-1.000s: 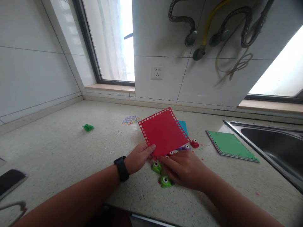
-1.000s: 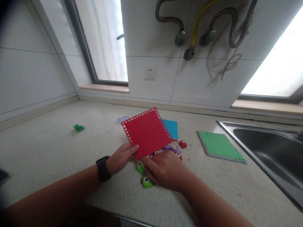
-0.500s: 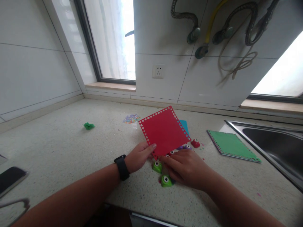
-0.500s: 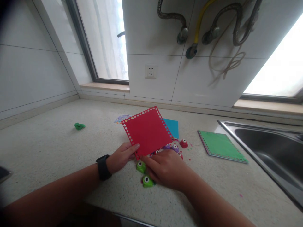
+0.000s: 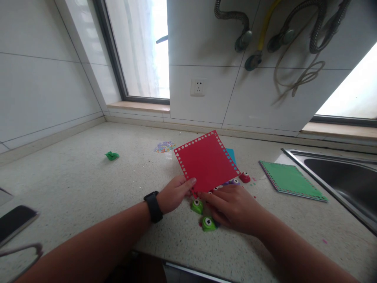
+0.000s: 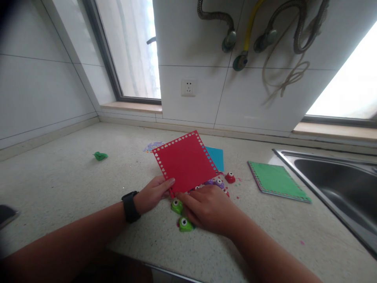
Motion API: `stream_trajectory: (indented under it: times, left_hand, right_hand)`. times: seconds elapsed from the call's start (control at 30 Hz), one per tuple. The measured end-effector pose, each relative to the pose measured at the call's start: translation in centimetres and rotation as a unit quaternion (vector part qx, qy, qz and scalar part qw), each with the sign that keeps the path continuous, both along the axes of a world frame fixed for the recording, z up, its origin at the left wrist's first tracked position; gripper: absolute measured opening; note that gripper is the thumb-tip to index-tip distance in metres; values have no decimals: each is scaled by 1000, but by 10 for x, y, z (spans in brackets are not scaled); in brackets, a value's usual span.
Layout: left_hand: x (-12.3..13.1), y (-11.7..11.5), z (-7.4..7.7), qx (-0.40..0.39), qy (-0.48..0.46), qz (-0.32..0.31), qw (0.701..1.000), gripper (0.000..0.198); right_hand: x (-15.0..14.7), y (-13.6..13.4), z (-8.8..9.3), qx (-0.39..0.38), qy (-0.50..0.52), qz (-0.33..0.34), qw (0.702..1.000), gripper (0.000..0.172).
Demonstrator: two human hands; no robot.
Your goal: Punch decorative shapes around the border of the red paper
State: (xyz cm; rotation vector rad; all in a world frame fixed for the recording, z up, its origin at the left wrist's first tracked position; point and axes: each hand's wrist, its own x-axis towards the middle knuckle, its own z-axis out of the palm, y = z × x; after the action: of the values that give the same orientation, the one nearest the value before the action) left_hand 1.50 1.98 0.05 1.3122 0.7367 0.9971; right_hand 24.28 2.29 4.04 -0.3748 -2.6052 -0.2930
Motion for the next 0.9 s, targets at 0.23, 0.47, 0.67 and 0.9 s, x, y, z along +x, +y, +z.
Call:
stream_trajectory:
  times: [0.23,0.47,0.67,0.9]
  left_hand:
    - [0,1,0,3,5,8,1000,47]
    - [-1,1,-2,-11,18,17,1000,50]
    - [1,-1,3,-6,-9,-3,1000,48]
    - [2,-1,5,-4,-22,-5,1000,46]
  right_hand:
    - [1,0,0,-5,-6,-4,1000,35]
    - [0,1,1,-10,-4,0,1000,33]
    - [0,-1,3,-5,19,14,1000,41]
    - [4,1,3,-3,47,3,999,45]
